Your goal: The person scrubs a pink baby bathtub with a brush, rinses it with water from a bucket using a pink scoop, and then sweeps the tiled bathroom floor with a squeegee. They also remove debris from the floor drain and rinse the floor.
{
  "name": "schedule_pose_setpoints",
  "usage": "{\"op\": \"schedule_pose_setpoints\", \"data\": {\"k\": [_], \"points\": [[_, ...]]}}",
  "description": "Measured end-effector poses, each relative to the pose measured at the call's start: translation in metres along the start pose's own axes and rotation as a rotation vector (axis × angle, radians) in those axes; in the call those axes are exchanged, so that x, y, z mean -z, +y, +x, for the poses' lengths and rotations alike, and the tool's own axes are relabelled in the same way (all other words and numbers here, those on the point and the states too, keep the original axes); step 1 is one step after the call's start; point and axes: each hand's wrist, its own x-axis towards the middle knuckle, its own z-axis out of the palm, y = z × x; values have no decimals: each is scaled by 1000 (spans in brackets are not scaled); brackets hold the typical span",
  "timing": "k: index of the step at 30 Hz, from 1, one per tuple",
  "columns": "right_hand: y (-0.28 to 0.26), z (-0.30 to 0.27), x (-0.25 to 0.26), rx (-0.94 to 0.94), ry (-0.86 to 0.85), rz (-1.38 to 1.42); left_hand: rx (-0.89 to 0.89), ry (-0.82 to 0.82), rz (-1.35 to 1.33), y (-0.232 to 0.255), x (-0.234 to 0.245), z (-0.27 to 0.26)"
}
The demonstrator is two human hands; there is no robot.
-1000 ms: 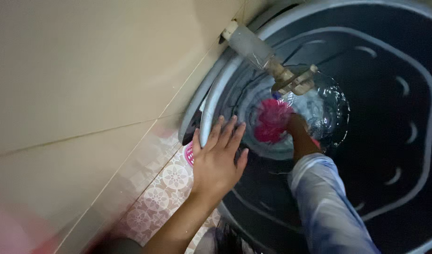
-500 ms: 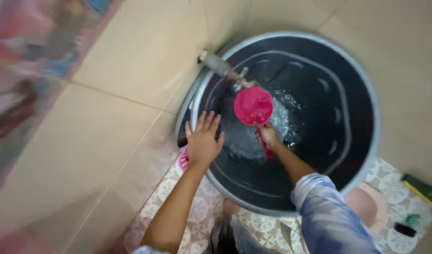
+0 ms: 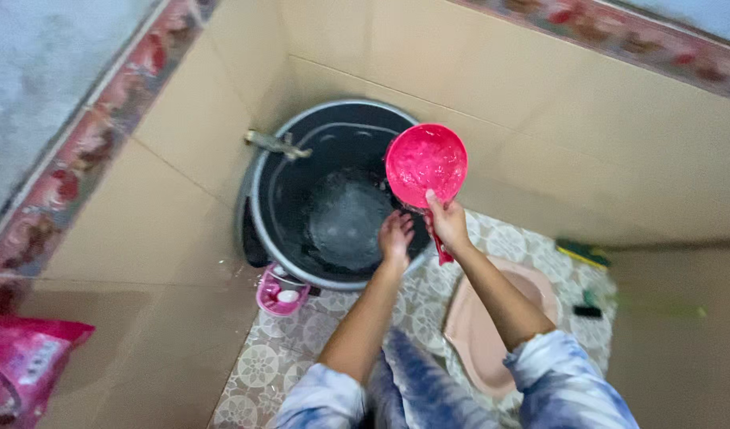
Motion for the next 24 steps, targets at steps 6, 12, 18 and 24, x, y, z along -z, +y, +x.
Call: {"op": "schedule_pose_setpoints", "data": {"k": [6, 12, 18, 24], "points": [[42, -64, 111, 782, 192, -69, 357, -58, -397, -121, -78, -49], [118, -171, 245, -97, 153, 71, 330, 267, -34, -208, -31, -121], [258, -265, 347, -413, 299, 66, 278, 513, 604, -245, 34, -164], [391, -315, 406, -567, 456, -232, 255, 492, 820, -271, 64, -182]]}}
